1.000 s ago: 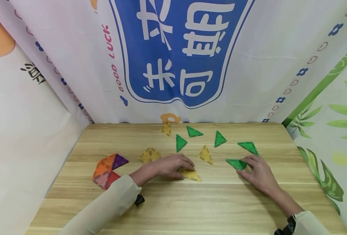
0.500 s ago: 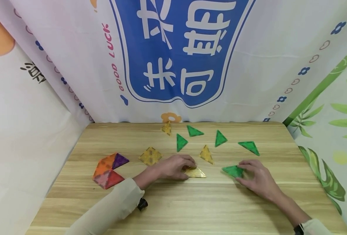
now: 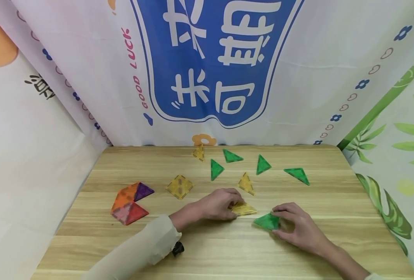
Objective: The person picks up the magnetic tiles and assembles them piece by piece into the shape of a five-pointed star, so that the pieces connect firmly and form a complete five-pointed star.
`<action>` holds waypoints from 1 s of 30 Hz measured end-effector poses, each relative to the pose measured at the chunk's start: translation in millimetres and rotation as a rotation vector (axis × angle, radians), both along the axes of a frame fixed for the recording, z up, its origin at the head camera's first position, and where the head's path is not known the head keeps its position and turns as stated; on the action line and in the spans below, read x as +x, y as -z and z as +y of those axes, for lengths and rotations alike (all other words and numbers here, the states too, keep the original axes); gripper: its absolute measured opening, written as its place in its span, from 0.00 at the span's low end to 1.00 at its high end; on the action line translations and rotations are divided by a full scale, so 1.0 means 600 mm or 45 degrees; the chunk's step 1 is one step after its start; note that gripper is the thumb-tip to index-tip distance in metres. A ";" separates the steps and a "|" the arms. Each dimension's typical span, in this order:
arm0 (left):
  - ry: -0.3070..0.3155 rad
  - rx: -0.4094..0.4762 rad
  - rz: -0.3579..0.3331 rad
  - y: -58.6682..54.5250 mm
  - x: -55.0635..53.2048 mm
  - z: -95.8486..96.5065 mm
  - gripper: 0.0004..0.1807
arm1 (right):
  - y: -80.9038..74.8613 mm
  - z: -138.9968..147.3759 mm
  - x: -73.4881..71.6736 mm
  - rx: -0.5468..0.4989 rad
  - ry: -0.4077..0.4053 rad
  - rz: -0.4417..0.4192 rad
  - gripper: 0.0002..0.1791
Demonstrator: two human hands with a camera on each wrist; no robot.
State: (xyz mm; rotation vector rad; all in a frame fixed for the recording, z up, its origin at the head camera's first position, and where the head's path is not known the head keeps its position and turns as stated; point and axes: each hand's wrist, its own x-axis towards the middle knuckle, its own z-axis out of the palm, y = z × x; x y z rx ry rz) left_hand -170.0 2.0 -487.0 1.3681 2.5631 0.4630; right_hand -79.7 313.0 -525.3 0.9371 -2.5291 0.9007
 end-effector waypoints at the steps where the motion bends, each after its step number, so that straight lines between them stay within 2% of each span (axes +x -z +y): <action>1: -0.001 -0.011 0.004 0.001 0.001 0.004 0.22 | 0.001 -0.003 0.002 -0.004 -0.009 -0.006 0.31; 8: 0.003 -0.020 -0.038 0.002 0.009 0.026 0.22 | 0.007 -0.018 0.014 0.008 -0.040 -0.011 0.31; 18: 0.008 -0.050 0.023 0.002 0.018 0.038 0.22 | 0.014 -0.033 0.022 -0.016 -0.100 0.013 0.29; 30: 0.027 -0.039 0.001 0.003 0.025 0.032 0.23 | 0.020 -0.039 0.025 0.068 -0.001 0.014 0.29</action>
